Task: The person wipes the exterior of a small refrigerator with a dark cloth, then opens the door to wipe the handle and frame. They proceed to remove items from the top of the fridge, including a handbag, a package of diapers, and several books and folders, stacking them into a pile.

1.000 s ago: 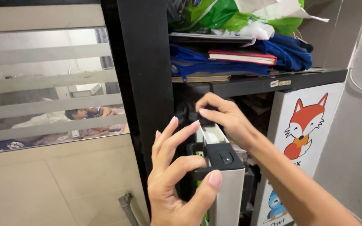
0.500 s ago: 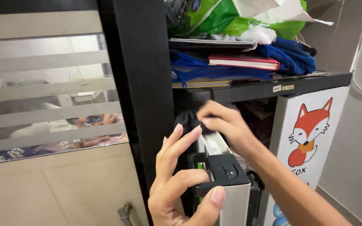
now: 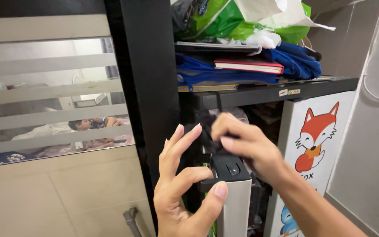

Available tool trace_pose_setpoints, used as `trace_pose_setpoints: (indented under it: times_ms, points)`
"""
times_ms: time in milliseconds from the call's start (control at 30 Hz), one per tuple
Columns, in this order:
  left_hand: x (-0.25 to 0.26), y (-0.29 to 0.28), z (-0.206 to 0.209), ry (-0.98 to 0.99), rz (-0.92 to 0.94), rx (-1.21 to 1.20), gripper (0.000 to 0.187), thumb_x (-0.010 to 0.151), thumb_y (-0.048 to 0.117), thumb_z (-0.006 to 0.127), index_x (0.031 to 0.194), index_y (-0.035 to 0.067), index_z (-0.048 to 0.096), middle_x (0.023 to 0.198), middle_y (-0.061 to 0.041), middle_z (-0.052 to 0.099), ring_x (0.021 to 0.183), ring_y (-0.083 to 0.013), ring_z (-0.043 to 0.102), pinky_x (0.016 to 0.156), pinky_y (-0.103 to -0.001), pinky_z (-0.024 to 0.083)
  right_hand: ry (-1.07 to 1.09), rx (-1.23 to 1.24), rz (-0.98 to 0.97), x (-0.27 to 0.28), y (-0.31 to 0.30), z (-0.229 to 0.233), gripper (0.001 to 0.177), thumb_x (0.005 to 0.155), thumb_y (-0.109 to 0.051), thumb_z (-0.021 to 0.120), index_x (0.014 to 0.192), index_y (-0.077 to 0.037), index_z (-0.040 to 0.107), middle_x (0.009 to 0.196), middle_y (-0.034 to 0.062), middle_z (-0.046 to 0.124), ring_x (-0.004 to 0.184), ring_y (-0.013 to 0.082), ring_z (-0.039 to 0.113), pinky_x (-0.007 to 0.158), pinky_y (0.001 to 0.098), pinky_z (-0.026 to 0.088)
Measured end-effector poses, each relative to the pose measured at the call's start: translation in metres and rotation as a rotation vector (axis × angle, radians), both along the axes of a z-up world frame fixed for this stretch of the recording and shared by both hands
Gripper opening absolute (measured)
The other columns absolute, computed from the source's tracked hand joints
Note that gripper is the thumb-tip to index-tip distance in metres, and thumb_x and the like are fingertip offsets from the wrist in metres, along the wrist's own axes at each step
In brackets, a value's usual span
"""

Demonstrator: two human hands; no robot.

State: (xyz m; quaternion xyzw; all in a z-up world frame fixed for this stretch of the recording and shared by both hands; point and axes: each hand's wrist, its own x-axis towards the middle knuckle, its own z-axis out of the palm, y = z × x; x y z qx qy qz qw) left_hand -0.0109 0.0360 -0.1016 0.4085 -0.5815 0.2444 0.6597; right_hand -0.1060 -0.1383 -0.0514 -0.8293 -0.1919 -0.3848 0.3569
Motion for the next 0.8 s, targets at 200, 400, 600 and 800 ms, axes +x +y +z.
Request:
trace_pose_setpoints:
  times_ms: [200,400,600,800]
  points:
    - [-0.002,-0.004,-0.002,-0.071,0.001,-0.024,0.014,0.075,0.015,0.079,0.084,0.007,0.072,0.160,-0.023,0.049,0.159,-0.0451,0.035,0.130,-0.061,0.018,0.036,0.115,0.022,-0.016,-0.013,0.017,0.029,0.101,-0.026,0.065,0.090,0.001,0.061,0.094,0.0046,0.059,0.093,0.0138,0.053,0.087,0.0288,0.043]
    - [-0.013,-0.008,-0.003,-0.037,-0.048,-0.024,0.014,0.076,0.014,0.078,0.087,0.007,0.074,0.162,-0.025,0.045,0.160,-0.0464,0.031,0.128,-0.059,0.023,-0.064,0.038,-0.421,-0.048,-0.037,0.058,0.017,0.099,-0.018,0.069,0.094,-0.002,0.066,0.092,0.0031,0.065,0.089,0.0092,0.056,0.082,0.0266,0.047]
    - [-0.019,-0.010,-0.002,-0.031,-0.062,-0.043,0.012,0.078,0.012,0.078,0.087,0.006,0.073,0.163,-0.025,0.046,0.160,-0.0462,0.032,0.128,-0.057,0.024,-0.243,-0.366,-0.531,-0.037,-0.015,0.055,0.011,0.094,-0.011,0.070,0.102,-0.003,0.074,0.101,0.0059,0.068,0.096,0.0127,0.062,0.087,0.0295,0.051]
    - [-0.018,-0.004,-0.004,-0.059,-0.035,-0.046,0.013,0.080,0.013,0.077,0.091,0.006,0.073,0.161,-0.024,0.047,0.159,-0.0448,0.037,0.128,-0.054,0.027,0.178,-0.350,-0.484,-0.049,-0.011,0.053,0.014,0.086,-0.009,0.072,0.098,-0.002,0.075,0.096,0.0038,0.078,0.091,0.0153,0.073,0.085,0.0295,0.056]
